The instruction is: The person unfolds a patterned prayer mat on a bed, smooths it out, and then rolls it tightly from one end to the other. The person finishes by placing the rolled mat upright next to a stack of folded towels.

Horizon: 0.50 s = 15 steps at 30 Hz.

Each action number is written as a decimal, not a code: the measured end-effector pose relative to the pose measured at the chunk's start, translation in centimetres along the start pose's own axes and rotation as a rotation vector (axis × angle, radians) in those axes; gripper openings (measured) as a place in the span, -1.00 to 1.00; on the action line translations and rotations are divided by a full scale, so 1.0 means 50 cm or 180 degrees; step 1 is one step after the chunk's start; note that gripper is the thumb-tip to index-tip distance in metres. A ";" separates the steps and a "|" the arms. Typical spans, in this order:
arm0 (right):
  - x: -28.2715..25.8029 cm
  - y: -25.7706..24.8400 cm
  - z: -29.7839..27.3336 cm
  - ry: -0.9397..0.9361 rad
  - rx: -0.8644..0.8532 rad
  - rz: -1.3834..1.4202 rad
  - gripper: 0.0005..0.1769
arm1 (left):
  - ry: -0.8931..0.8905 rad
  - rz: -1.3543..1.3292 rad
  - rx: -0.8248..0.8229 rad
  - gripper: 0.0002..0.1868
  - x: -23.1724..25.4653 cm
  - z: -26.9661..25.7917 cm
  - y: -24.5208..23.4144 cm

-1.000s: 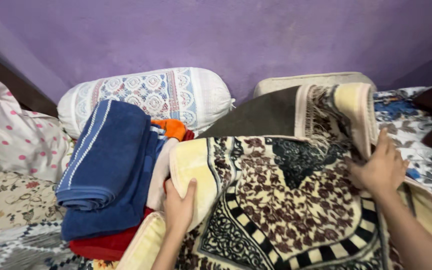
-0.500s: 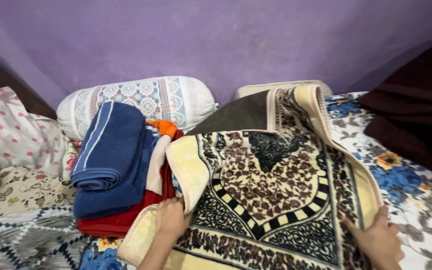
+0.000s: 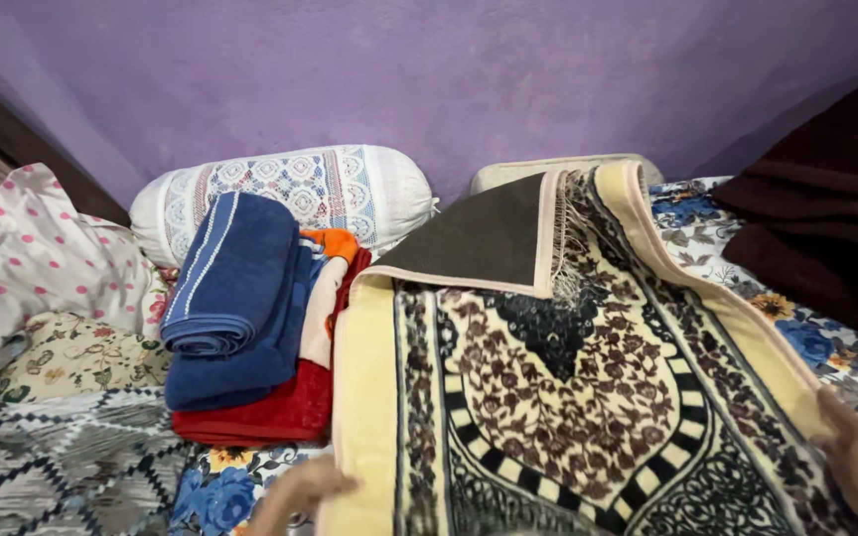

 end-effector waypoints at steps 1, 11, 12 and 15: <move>0.007 0.010 -0.001 -0.0016 -0.0047 -0.0168 -0.21 | -0.0310 0.0450 0.0356 -0.41 -0.020 -0.013 0.011; -0.455 0.041 -0.114 -0.1740 0.0046 -0.0107 -0.29 | -0.0302 0.1779 0.2074 -0.11 0.264 -0.143 -0.059; -0.509 0.055 -0.131 -0.1854 -0.0113 0.0046 -0.39 | -0.0303 0.1783 0.2187 -0.06 0.290 -0.159 -0.045; -0.629 0.106 -0.141 -0.1823 -0.0637 -0.0017 -0.40 | 0.0038 0.1871 0.2523 0.20 0.368 -0.207 -0.017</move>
Point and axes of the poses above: each hand's wrist, its own z-axis towards the middle knuckle, its own y-axis out of the palm, x = y × z, the point moved 9 cm from there along z, towards the middle knuckle, and after that the axes turned 8 degrees about z, right-handed, at the moved point
